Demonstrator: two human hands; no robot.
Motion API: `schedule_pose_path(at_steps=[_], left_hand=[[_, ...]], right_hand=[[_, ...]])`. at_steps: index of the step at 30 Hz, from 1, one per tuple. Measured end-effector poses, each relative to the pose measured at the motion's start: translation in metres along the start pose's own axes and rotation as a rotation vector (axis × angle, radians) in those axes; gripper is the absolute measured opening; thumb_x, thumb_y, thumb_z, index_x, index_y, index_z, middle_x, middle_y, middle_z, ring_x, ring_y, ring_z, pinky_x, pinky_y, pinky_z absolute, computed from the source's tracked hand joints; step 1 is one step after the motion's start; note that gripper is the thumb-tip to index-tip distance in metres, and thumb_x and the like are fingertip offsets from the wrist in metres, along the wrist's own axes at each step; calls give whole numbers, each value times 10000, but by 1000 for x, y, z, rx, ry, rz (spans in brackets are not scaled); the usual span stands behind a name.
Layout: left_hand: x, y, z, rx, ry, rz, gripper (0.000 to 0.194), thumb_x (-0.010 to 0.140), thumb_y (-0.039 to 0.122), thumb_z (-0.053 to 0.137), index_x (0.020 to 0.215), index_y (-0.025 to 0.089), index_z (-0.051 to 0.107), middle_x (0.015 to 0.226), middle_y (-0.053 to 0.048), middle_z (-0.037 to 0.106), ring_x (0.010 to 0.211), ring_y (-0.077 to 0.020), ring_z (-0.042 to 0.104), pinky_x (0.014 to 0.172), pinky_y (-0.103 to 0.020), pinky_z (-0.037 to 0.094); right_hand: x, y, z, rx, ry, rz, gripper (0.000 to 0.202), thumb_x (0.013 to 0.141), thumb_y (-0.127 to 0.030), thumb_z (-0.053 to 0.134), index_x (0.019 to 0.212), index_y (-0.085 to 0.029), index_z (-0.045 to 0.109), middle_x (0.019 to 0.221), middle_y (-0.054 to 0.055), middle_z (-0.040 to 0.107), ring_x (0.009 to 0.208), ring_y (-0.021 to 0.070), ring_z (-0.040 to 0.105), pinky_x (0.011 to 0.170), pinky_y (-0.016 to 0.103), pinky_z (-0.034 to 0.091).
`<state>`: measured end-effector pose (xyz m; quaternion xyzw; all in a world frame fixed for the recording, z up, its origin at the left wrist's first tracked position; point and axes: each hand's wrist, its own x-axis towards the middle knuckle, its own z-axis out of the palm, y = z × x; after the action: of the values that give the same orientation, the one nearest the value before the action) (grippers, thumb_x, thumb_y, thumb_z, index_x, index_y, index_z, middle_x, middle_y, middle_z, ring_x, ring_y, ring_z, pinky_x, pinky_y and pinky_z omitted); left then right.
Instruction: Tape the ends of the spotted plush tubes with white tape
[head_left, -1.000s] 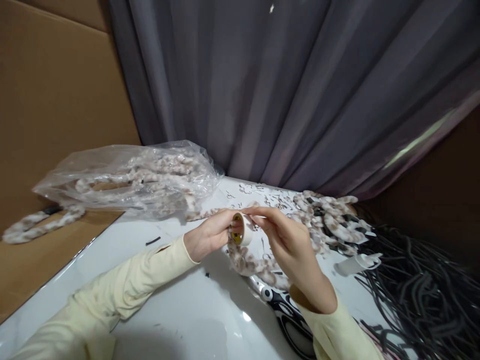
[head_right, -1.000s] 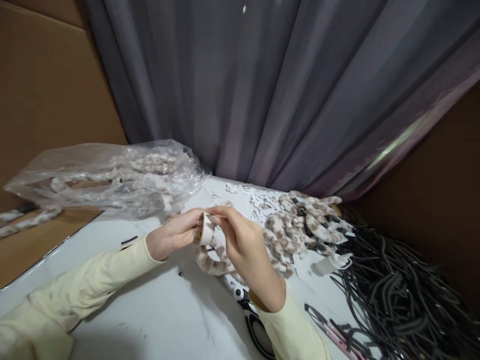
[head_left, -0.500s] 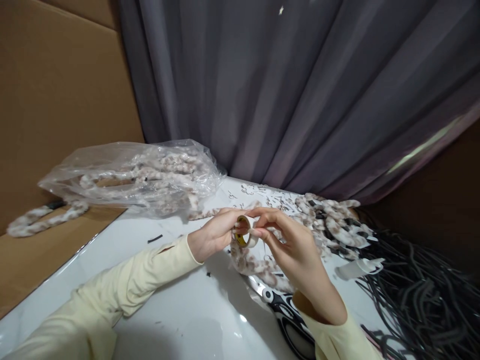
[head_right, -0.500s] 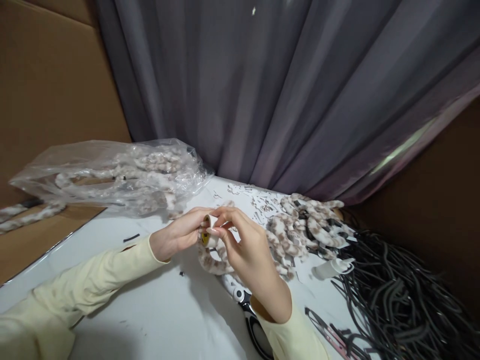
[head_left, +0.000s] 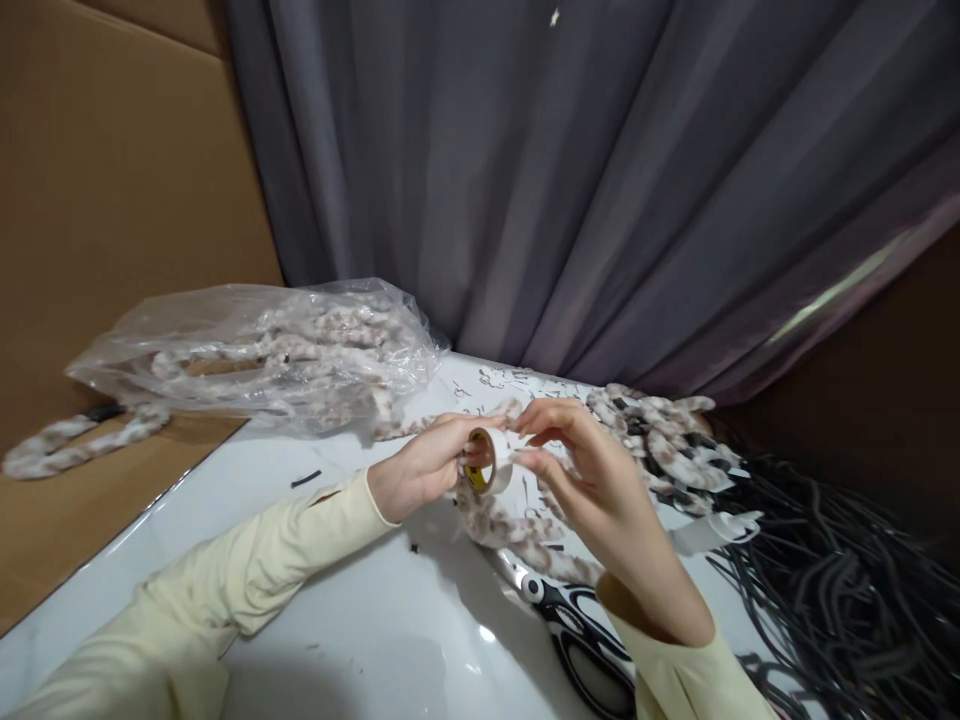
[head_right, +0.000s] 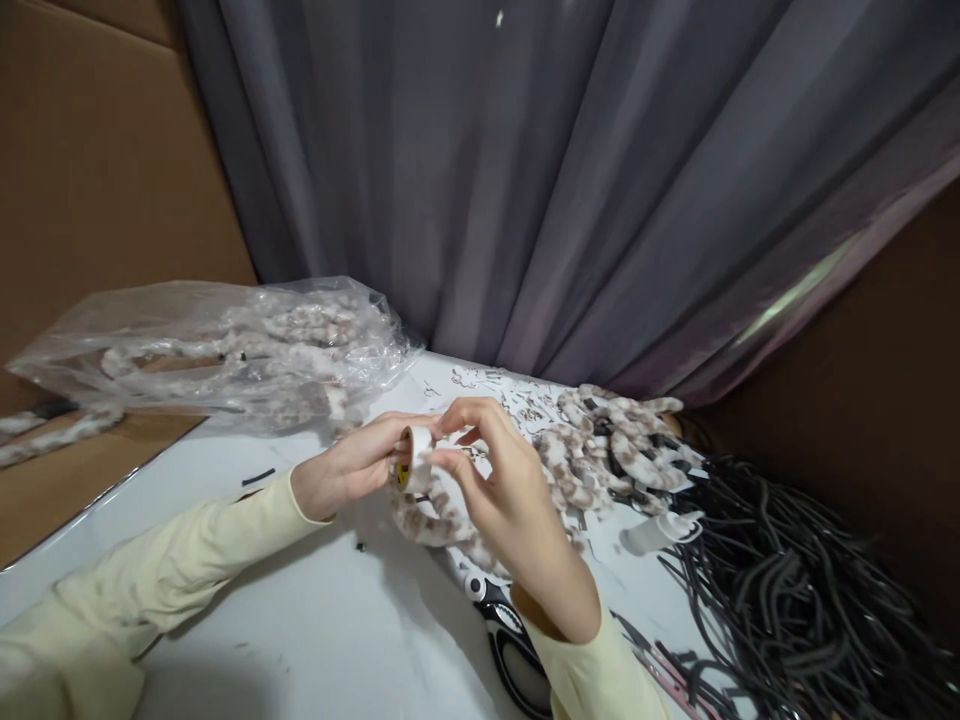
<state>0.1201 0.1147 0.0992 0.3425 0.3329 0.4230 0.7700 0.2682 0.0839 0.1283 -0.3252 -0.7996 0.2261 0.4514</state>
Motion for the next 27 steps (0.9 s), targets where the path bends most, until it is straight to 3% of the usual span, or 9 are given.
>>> schedule_pose_path(at_steps=[4,11,16,20,23,27], left_hand=[[1,0,-3,31,-8,-18,247,689,277,674,594,161,478,523,65,290,483,-71,283,432,-184,264],[1,-5,-3,66,22,3,211,682,269,669,632,134,515,587,43,387,499,-58,310,434,-175,280],[3,-7,-6,97,-15,-18,259,712,278,641,590,150,451,562,53,330,482,-54,277,426,-168,268],[-1,-5,-1,95,-29,6,230,712,278,649,627,142,485,542,71,283,466,-48,210,410,-169,211],[-5,-3,5,111,-25,20,196,704,261,661,663,129,523,568,57,345,468,-48,243,405,-175,192],[-9,1,7,90,-39,-3,183,725,247,650,660,127,529,589,47,372,485,-54,282,420,-172,231]], right_hand=[[-1,-10,-2,-110,-56,-64,100,826,-167,592,890,-191,519,922,50,517,882,175,525,748,286,437],[-1,-12,4,-135,-6,-69,75,840,-136,554,801,-191,520,836,34,533,814,165,538,704,269,425],[-3,-14,4,-179,-15,-57,120,853,-153,540,752,-190,487,774,26,533,760,168,528,706,293,404],[-3,-9,7,-250,32,-57,130,867,-148,505,755,-194,456,750,20,521,734,168,506,683,300,382],[-2,-2,9,-315,155,-55,138,875,-133,467,755,-194,435,752,25,502,729,172,490,671,307,372],[-1,-2,4,-159,148,18,113,879,-142,477,778,-192,468,758,21,500,725,160,500,649,282,395]])
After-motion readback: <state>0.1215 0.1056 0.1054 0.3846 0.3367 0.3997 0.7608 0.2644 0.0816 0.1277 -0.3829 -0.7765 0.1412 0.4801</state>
